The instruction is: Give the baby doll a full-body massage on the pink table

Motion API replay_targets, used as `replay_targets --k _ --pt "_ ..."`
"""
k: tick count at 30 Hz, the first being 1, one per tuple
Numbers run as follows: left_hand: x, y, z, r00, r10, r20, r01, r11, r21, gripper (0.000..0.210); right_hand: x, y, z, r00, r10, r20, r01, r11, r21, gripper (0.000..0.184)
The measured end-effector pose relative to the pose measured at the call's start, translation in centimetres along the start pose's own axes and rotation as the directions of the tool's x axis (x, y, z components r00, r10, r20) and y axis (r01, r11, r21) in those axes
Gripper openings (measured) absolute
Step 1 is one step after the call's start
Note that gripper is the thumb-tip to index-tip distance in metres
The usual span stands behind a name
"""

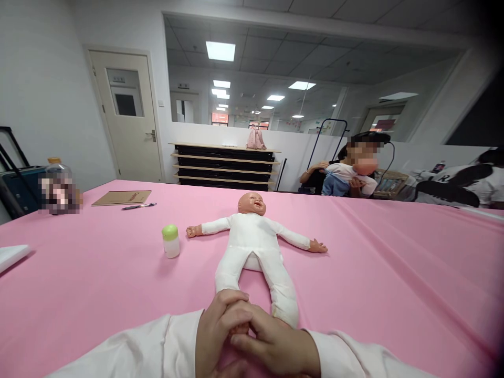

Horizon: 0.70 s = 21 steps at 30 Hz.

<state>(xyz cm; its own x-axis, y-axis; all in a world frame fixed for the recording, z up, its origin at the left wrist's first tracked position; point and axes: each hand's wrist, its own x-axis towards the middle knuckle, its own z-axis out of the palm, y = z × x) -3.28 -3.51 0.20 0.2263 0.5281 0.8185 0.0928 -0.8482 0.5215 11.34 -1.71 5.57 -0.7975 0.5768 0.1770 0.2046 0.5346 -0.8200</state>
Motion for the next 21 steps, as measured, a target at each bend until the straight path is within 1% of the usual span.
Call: replay_targets --k 2,5,7,9,11,12,15,17,18,21 --pt "-0.1 -0.2 0.3 1.0 0.004 -0.021 -0.003 0.999 0.053 0.039 0.0 0.2 -0.1 1.0 -0.005 -0.009 0.006 0.999 0.052 0.031" --pt "0.1 -0.4 0.7 0.998 0.024 -0.062 -0.019 0.997 0.074 0.042 -0.2 0.3 -0.1 0.999 0.037 -0.013 -0.035 0.993 0.116 0.038" --pt "0.3 -0.4 0.8 0.994 0.028 -0.105 -0.019 0.996 0.087 0.043 -0.1 0.3 -0.1 0.999 0.043 -0.016 -0.042 0.995 0.085 0.036" --pt "0.4 -0.5 0.6 0.993 0.029 -0.114 -0.018 0.995 0.096 0.042 0.1 0.2 0.0 0.999 0.03 -0.025 -0.029 0.999 0.015 0.031" --pt "0.4 -0.7 0.3 0.997 0.036 -0.067 -0.029 0.993 0.113 0.045 0.3 0.0 0.1 0.999 0.019 -0.043 -0.021 0.998 -0.052 0.028" --pt "0.4 -0.8 0.1 0.998 0.049 -0.034 -0.044 0.991 0.128 0.048 0.4 -0.2 0.1 0.998 0.017 -0.058 -0.022 0.996 -0.085 0.03" --pt "0.4 -1.2 -0.5 0.994 0.097 0.051 -0.105 0.975 0.196 0.054 -0.5 -1.0 -0.2 0.992 0.018 -0.127 -0.047 0.972 -0.232 0.051" --pt "0.4 -1.2 -0.8 0.987 0.117 0.111 -0.14 0.963 0.231 0.055 -2.4 -1.5 -0.5 0.981 0.035 -0.191 -0.101 0.932 -0.347 0.061" --pt "0.5 -1.2 -0.8 0.982 0.117 0.145 -0.151 0.957 0.249 0.056 -3.7 -1.6 -0.5 0.973 0.053 -0.223 -0.14 0.908 -0.396 0.064" --pt "0.8 -0.9 -1.0 0.96 0.104 0.259 -0.185 0.932 0.311 0.058 -8.1 -1.2 0.4 0.926 0.084 -0.368 -0.263 0.844 -0.468 0.075"
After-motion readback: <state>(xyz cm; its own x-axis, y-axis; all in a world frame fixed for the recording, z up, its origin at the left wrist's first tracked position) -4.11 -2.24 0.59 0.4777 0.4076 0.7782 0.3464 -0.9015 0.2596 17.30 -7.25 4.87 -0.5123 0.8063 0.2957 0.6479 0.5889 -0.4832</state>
